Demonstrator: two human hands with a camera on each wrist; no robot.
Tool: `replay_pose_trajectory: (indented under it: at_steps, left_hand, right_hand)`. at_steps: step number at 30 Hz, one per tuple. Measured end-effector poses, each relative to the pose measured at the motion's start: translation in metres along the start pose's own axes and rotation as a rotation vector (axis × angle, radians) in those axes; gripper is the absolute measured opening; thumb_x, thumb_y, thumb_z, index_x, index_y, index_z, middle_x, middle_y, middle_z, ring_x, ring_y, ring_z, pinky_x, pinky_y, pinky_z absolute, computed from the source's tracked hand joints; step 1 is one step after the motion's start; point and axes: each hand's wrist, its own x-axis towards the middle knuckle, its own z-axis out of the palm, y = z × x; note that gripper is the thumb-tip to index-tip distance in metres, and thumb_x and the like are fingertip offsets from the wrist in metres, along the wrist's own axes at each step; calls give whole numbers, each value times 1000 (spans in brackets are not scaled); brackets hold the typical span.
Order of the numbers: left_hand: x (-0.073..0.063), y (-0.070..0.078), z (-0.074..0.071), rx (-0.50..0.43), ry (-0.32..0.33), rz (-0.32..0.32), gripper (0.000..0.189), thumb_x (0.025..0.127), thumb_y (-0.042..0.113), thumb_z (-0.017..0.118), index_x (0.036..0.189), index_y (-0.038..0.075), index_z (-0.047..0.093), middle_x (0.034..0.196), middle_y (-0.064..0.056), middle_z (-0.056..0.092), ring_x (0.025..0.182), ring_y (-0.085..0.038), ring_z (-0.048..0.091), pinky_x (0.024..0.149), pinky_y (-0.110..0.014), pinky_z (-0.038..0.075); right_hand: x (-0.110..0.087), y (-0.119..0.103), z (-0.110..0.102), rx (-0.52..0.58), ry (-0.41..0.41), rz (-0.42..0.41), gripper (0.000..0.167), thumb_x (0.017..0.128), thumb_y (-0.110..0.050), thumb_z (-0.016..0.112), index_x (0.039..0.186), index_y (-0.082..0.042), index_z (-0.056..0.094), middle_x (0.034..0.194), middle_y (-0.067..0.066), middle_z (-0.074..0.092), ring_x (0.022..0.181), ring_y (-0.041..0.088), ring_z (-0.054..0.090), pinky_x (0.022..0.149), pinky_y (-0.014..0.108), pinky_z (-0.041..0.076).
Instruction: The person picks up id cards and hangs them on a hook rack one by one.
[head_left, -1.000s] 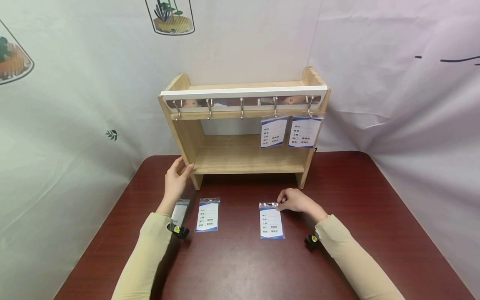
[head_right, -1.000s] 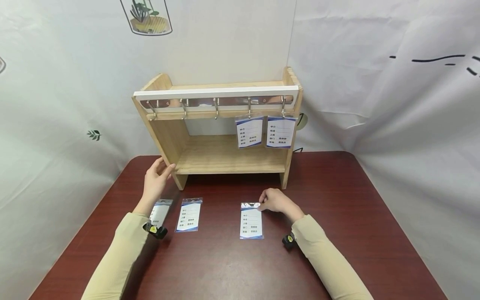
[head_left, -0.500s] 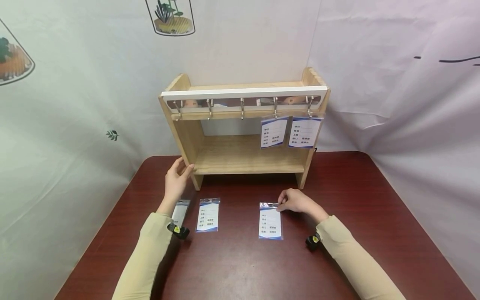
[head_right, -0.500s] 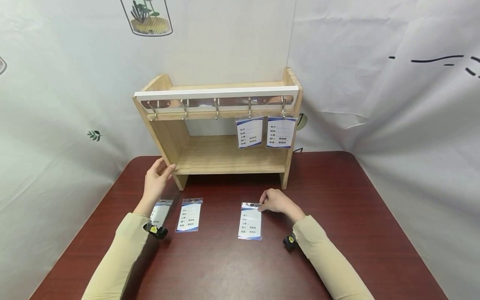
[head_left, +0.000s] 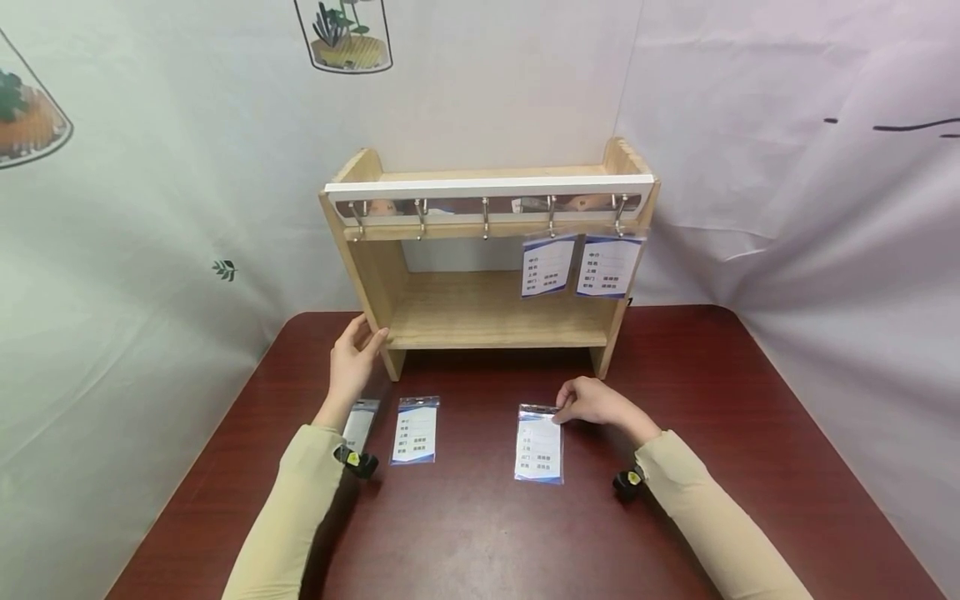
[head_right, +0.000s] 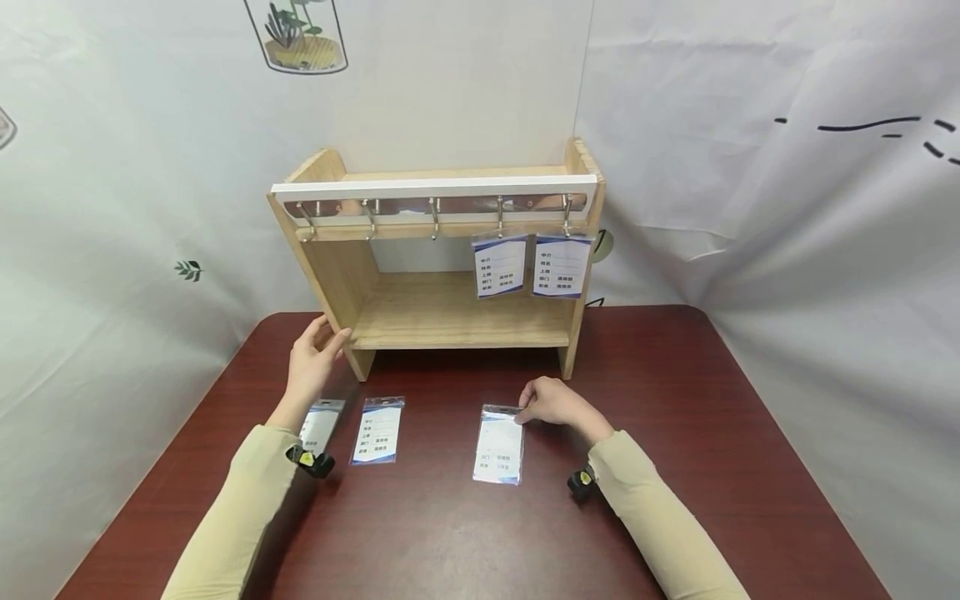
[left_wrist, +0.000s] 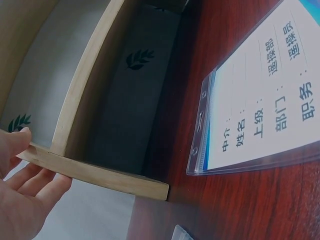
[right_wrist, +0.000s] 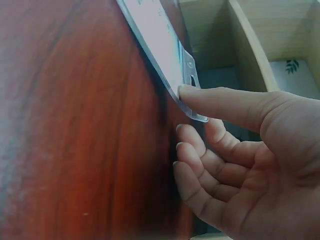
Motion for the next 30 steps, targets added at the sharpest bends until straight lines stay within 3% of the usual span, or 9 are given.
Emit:
replay_pose_trajectory:
  at_steps: [8,14,20,30]
  left_hand:
    - [1,0,0,-15,-6,-17,49,98,17,68,142,2,54,136,-25,59,126,-38,57,90,-26,57]
    - [-8,26,-1,6,-31,-30,47,99,7,64,142,-6,51,136,-31,56,125,-41,56,92,-34,56]
    - [1,0,0,-14,-14,-22,49,98,17,69,142,2,54,137,-24,59,126,-34,58,90,-27,56]
    - [1,-3,0,-1,2,13,48,97,18,70,140,3,56,133,-25,61,123,-36,60,86,-22,57]
  right_hand:
    - [-1,-15,-12,23,19,-45,21,79,-18,84,82,-9,65,72,-3,61,68,13,54,65,27,46]
    - [-1,-23,-19,55,33,-79,20,80,-19,84,82,-10,65,72,-4,62,69,12,55,66,29,47]
    - [-2,-26,-21,85,35,-90,19,82,-17,83,83,-10,66,73,-3,63,69,12,55,65,27,47]
    - [-6,-33,-21,75,73,-131,16,82,-16,82,85,-13,67,74,-6,64,72,12,58,67,28,48]
